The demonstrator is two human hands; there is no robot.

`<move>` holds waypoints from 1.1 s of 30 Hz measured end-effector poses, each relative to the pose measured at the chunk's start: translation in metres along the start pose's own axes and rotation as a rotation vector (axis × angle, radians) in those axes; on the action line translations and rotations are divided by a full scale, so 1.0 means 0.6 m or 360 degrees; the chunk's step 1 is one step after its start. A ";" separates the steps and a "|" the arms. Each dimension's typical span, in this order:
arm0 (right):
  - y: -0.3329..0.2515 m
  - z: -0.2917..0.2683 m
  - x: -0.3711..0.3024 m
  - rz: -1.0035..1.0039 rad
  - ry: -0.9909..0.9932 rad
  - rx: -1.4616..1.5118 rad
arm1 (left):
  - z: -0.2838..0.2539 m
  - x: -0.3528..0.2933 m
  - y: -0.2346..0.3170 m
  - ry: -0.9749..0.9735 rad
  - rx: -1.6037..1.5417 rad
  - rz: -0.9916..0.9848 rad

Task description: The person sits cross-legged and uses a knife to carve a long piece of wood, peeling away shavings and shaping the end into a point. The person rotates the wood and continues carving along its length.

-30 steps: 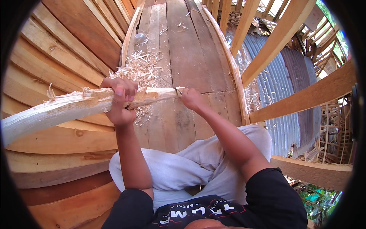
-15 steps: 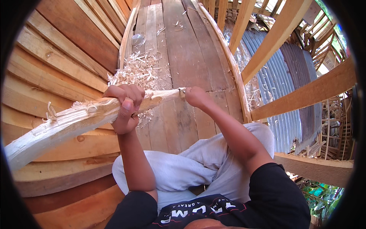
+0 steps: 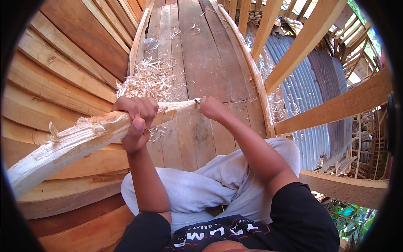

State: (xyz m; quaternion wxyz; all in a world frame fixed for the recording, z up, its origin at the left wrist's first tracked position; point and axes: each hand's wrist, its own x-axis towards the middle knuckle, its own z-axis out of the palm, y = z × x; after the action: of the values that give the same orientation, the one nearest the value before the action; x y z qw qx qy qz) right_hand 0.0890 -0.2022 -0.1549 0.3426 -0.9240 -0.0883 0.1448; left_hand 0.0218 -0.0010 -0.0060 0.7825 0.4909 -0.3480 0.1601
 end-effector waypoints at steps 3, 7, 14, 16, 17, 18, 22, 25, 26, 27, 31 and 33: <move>-0.029 -0.020 -0.006 0.0254 -0.0159 0.0187 | 0.016 -0.002 -0.008 0.0317 0.0253 0.0111; -0.001 0.004 0.008 0.0250 -0.0108 0.0408 | 0.011 0.008 -0.016 0.0469 0.0370 0.0161; 0.049 0.018 0.016 0.0386 -0.0101 0.0448 | -0.001 0.002 0.005 0.0584 0.0219 -0.0141; 0.048 0.026 0.009 0.0532 -0.0047 0.0457 | 0.003 -0.001 0.001 0.0587 0.0184 -0.0069; 0.025 0.020 0.002 0.0525 -0.0030 0.0423 | 0.009 0.000 0.000 0.0596 0.0179 -0.0048; 0.003 0.014 -0.005 0.0517 -0.0011 0.0390 | 0.012 0.001 -0.001 0.0602 0.0175 -0.0028; -0.075 -0.003 -0.022 0.0285 0.0065 0.0230 | 0.008 -0.003 0.005 0.0519 0.0226 -0.0050; -0.052 0.005 -0.023 0.0265 0.0131 0.0169 | -0.005 -0.002 0.006 0.0633 0.0203 -0.0077; -0.047 0.008 -0.020 0.0257 0.0147 0.0151 | -0.016 -0.003 0.007 0.0686 0.0173 -0.0085; -0.043 0.013 -0.018 0.0279 0.0184 0.0102 | -0.025 -0.002 0.008 0.0740 0.0143 -0.0092; 0.099 0.042 0.006 0.0258 0.0268 -0.0147 | -0.027 -0.008 0.000 0.0566 0.0092 -0.0099; 0.099 0.038 0.011 0.0140 0.0235 -0.0162 | 0.008 0.002 -0.001 0.0553 0.0170 -0.0084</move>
State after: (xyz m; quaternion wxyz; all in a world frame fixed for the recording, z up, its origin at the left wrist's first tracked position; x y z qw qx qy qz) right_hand 0.0918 -0.2314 -0.2120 0.2941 -0.9514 -0.0294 0.0865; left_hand 0.0212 -0.0058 -0.0043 0.8077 0.5056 -0.1856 0.2400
